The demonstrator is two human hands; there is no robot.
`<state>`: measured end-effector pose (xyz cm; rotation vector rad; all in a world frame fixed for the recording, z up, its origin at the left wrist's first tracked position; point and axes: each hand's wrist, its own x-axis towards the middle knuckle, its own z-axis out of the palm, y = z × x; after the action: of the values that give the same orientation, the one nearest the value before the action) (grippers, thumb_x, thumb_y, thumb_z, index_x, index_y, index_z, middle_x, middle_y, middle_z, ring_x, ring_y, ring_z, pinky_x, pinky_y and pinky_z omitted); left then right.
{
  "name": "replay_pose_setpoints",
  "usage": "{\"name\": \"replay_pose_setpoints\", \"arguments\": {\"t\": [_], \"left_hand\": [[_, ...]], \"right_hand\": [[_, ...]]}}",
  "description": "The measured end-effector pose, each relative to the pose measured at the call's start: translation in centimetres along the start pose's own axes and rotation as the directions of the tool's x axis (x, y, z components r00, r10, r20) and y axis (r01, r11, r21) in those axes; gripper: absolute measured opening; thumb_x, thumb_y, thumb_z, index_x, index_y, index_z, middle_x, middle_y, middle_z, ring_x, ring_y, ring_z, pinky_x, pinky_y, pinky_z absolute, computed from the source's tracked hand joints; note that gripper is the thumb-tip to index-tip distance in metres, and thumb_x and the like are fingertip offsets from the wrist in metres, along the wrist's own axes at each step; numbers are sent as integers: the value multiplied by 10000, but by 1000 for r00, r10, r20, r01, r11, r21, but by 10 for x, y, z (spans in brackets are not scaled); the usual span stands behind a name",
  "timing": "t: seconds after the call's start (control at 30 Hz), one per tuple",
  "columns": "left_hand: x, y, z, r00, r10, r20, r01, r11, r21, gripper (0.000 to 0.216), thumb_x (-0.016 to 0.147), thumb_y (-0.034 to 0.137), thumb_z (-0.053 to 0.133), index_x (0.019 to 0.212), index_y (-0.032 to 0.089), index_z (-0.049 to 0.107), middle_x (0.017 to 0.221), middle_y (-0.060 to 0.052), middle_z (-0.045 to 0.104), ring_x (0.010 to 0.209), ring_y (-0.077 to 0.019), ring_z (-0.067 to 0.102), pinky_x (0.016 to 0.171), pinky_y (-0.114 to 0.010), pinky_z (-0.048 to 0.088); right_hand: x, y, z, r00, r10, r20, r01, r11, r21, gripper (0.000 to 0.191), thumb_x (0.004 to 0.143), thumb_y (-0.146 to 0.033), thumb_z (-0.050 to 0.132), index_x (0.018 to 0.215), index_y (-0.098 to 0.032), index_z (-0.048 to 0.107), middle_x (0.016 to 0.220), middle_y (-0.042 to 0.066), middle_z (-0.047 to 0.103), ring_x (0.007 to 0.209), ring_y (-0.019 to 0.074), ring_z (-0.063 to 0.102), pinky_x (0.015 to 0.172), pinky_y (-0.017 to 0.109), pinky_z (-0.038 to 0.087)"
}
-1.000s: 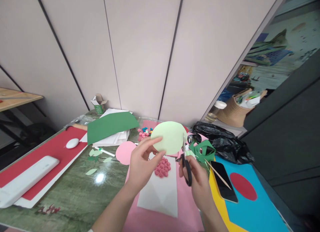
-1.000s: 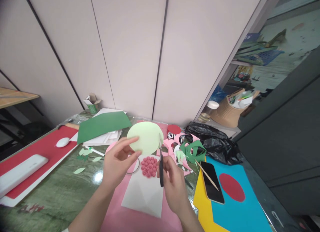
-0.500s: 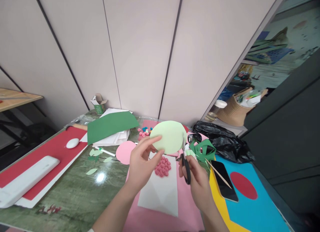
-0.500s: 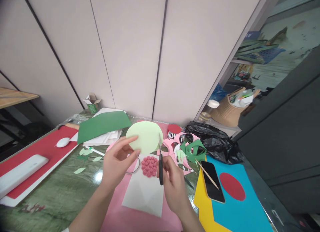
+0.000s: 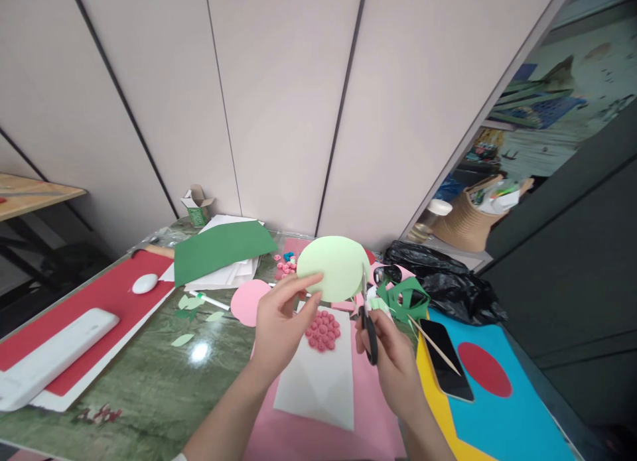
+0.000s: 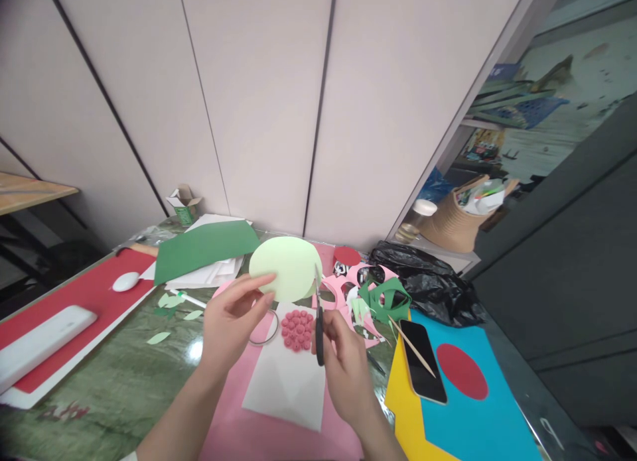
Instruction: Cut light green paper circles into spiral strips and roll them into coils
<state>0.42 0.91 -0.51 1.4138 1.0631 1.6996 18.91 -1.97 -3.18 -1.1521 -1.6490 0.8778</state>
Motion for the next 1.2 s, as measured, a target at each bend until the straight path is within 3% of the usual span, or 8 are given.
{"name": "replay_pose_setpoints", "arguments": {"t": [0.2,0.53,0.73,1.2], "left_hand": [[-1,-2,2,1000,-6,2,6,998,-66,260,765,160,694,998,269,735,924,-33,662,681,-95,565,673,-222,518],[-3,-3,0,996,20,91,-17,1000,-25,319,778,109,656,1017,311,723,961,-12,639,729,-85,550,681,-191,491],[-4,-3,-2,996,18,86,-16,1000,-24,313,780,111,654,1017,302,724,924,-12,639,698,-86,541,670,-198,489],[-1,2,-5,998,55,25,-56,998,19,233,791,131,643,939,269,758,927,-36,718,774,-134,612,673,-221,508]], "right_hand": [[-1,-1,0,1000,6,3,-6,999,46,265,974,-317,372,729,-221,405,621,-43,441,596,128,412,582,263,313],[-2,-5,-2,1000,16,-1,-15,993,117,252,972,-382,407,795,-210,457,613,-56,405,522,106,356,546,254,305],[-2,-6,-3,1000,27,7,-28,995,92,223,976,-369,396,846,-205,474,619,-53,418,518,107,351,535,252,295],[0,-4,-5,999,-31,28,30,999,42,284,969,-351,366,717,-223,383,639,-36,438,607,133,422,582,264,322]]}}
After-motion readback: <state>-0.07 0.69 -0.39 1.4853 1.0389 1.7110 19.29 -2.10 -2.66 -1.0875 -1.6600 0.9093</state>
